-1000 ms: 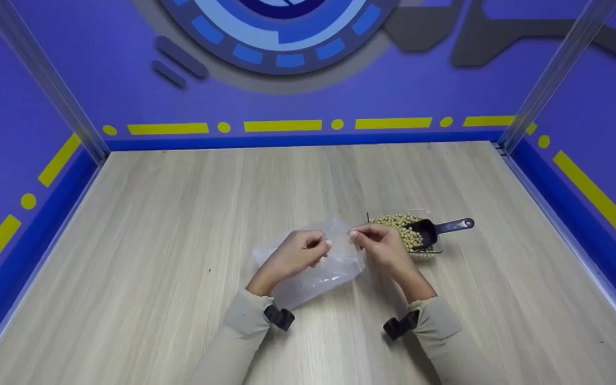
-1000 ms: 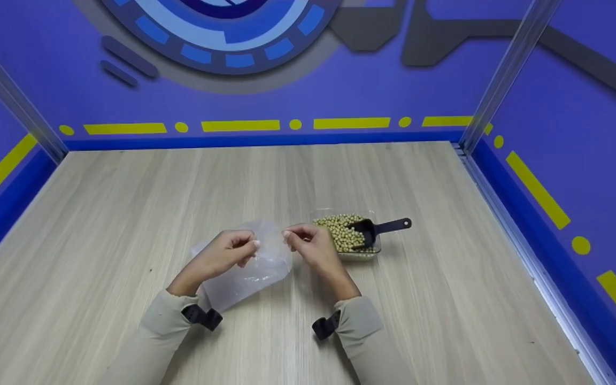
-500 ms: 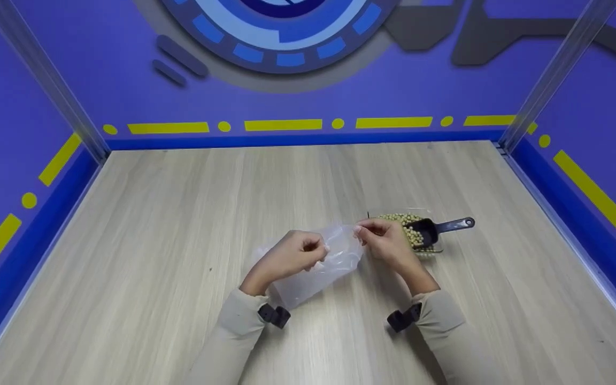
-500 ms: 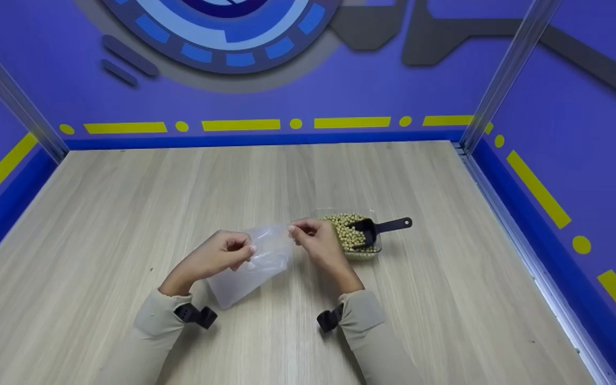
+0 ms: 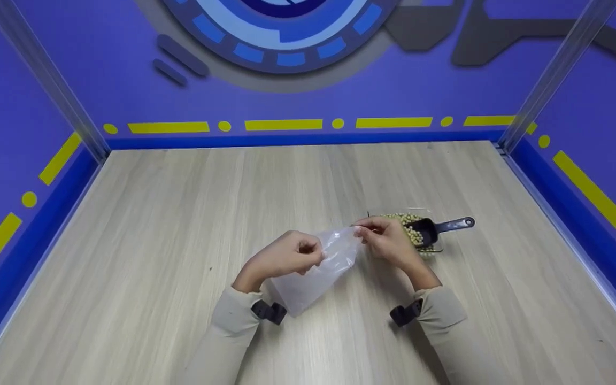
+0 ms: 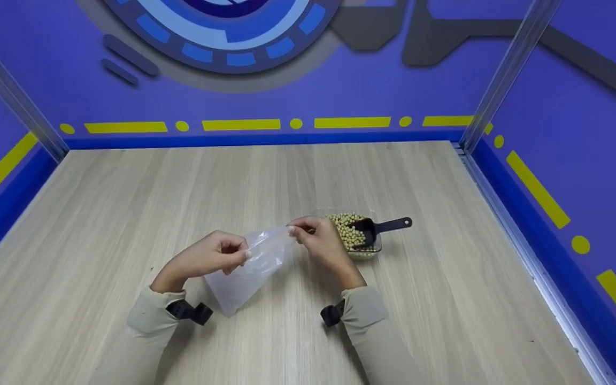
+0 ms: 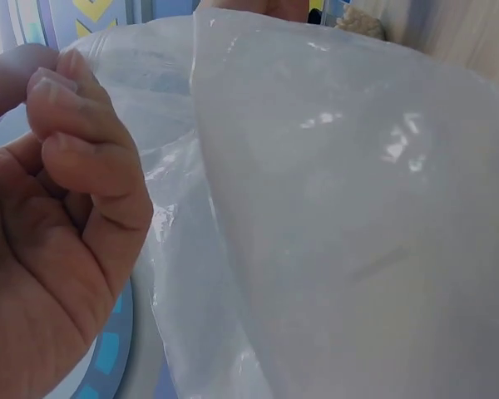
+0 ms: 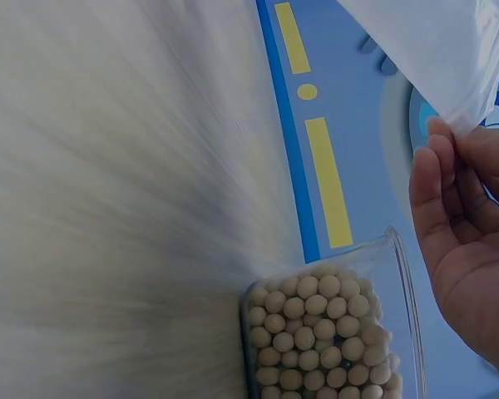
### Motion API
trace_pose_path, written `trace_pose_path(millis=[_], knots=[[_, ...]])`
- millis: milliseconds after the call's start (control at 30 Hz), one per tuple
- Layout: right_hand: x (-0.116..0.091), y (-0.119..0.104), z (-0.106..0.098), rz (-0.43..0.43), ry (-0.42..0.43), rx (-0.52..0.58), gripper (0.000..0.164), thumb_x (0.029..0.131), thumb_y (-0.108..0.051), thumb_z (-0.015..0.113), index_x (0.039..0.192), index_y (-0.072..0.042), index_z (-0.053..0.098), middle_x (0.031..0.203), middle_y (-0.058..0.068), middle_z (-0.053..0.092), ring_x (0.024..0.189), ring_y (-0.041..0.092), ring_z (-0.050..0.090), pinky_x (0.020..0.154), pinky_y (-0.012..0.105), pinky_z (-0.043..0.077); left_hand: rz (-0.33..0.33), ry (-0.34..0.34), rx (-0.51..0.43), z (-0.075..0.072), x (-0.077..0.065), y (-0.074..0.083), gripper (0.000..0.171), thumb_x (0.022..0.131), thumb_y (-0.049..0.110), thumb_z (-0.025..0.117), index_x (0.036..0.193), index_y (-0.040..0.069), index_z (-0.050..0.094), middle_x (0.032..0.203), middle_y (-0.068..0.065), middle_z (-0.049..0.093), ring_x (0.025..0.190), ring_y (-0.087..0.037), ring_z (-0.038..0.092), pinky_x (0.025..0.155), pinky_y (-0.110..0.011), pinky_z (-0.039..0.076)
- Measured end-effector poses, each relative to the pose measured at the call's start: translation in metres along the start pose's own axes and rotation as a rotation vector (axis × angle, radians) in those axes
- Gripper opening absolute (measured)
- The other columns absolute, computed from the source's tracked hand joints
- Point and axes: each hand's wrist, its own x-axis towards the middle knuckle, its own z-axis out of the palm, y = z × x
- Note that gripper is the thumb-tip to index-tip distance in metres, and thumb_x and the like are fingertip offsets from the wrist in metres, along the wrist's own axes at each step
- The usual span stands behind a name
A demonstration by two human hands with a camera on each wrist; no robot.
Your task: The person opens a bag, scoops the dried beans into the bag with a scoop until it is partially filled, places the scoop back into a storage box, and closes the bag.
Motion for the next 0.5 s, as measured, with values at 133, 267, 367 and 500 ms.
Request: trace_pose_path(millis=[133, 267, 367, 500], knots=[[-0.0016, 0.0009, -0.0029, 0.001, -0.035, 0.029, 0.019, 0.088, -0.003, 0.064, 0.099, 0.011, 0.069, 0.081, 0.014, 0.068, 0.064, 0.007, 0.056, 0.052, 0.016, 0.042, 0.0, 0.049, 0.018, 0.0005, 0.001, -0.0013, 0.021, 0.088, 0.013, 0.054, 0.074, 0.0, 0.062, 0.065, 0.001, 0.056, 0.053, -0.006, 0.044, 0.052, -0.02, 0.04], [-0.0034, 0.0003, -0.0044, 0.014, -0.051, 0.061, 0.022, 0.09, -0.007, 0.062, 0.102, 0.011, 0.069, 0.077, 0.003, 0.065, 0.06, 0.008, 0.053, 0.047, 0.016, 0.036, 0.029, 0.122, 0.072, 0.0011, 0.0018, -0.0019, 0.019, 0.088, 0.014, 0.059, 0.075, 0.003, 0.067, 0.064, 0.001, 0.058, 0.051, -0.005, 0.044, 0.05, -0.019, 0.038], [-0.0045, -0.0008, -0.0046, 0.04, -0.052, 0.076, 0.024, 0.092, -0.011, 0.062, 0.102, 0.01, 0.068, 0.074, -0.003, 0.062, 0.056, 0.006, 0.049, 0.045, 0.016, 0.034, 0.062, 0.183, 0.13, 0.0017, 0.0025, -0.0027, 0.017, 0.087, 0.014, 0.063, 0.073, 0.006, 0.067, 0.063, 0.006, 0.055, 0.053, -0.004, 0.042, 0.051, -0.019, 0.035], [-0.0045, -0.0007, -0.0046, 0.077, -0.043, 0.078, 0.026, 0.093, -0.014, 0.062, 0.103, 0.009, 0.068, 0.073, -0.005, 0.06, 0.057, 0.006, 0.049, 0.045, 0.017, 0.034, 0.101, 0.256, 0.181, 0.0028, 0.0039, -0.0046, 0.01, 0.084, 0.013, 0.066, 0.076, 0.009, 0.064, 0.067, 0.008, 0.054, 0.06, -0.004, 0.045, 0.055, -0.017, 0.036]])
